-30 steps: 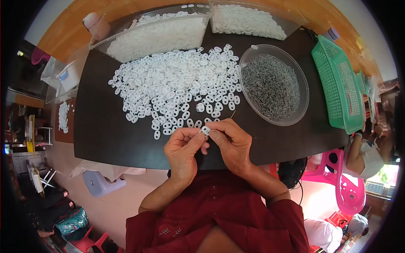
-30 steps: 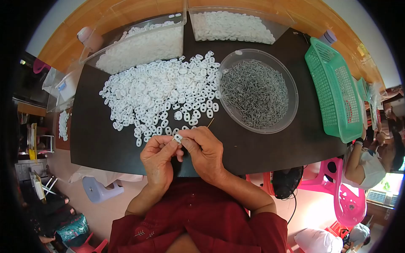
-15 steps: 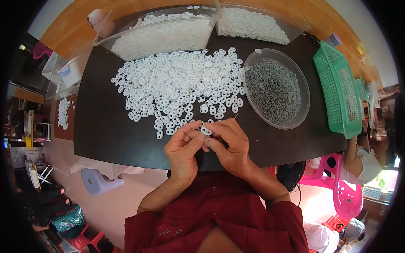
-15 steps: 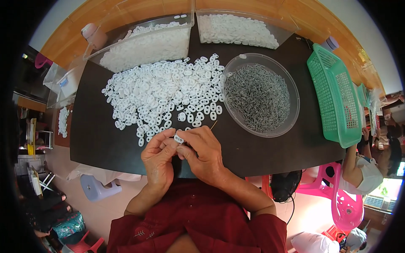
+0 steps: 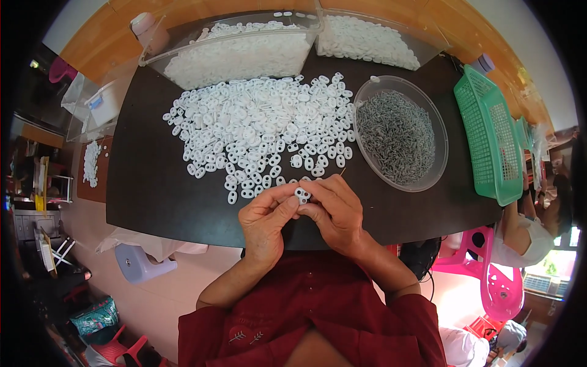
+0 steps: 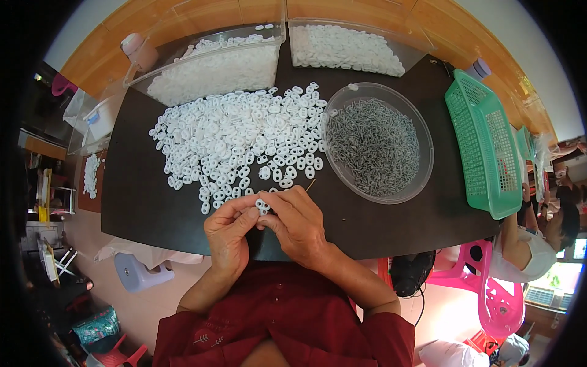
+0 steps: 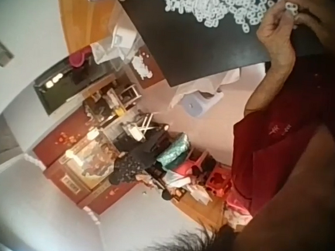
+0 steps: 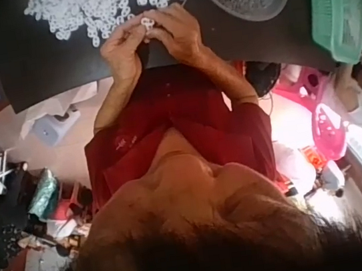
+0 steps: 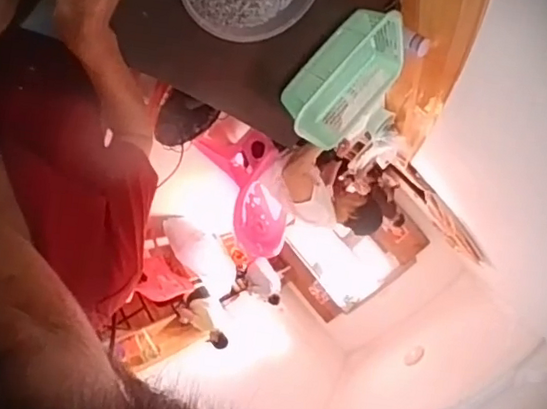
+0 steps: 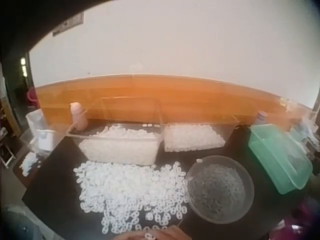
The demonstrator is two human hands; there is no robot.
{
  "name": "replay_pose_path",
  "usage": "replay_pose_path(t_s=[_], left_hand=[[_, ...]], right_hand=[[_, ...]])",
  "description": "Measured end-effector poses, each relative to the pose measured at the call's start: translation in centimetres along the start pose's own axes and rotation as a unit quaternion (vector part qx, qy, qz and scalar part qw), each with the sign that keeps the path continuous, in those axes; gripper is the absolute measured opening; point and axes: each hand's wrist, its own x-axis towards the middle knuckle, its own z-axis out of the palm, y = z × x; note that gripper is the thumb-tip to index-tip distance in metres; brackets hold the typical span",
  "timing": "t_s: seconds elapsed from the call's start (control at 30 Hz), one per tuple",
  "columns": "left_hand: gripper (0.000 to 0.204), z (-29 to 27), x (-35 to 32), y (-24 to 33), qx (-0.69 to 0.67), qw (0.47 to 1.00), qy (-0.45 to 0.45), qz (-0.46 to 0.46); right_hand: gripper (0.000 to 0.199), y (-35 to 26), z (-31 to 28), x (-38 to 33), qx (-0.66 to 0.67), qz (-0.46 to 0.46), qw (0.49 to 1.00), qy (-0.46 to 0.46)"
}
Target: The person is manually assembling small plastic components by inserting tiny grey pins into them.
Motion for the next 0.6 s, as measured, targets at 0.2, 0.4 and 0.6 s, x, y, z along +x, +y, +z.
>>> replay_pose_path(t_s=[0.2,0.4,0.6], left_hand=[[0.021,-0.2,-0.1,-0.4,0.023,0.999,-0.018,0.03],[0.022,0.0,-0.1,-0.6,0.027,0.995,-0.025,0.089],[0.023,-0.2,-0.2,-1.5,0.079,0.984,-0.01,0.157]], right_hand=[[0.04,0.2,0.2,0.0,-0.005,-0.026,1.0,0.016],[0.039,-0.1,0.2,0.0,0.014,-0.016,1.0,0.016],[0.039,-0.2,0.8,-0.1,0.037,-0.026,0.998,0.034]])
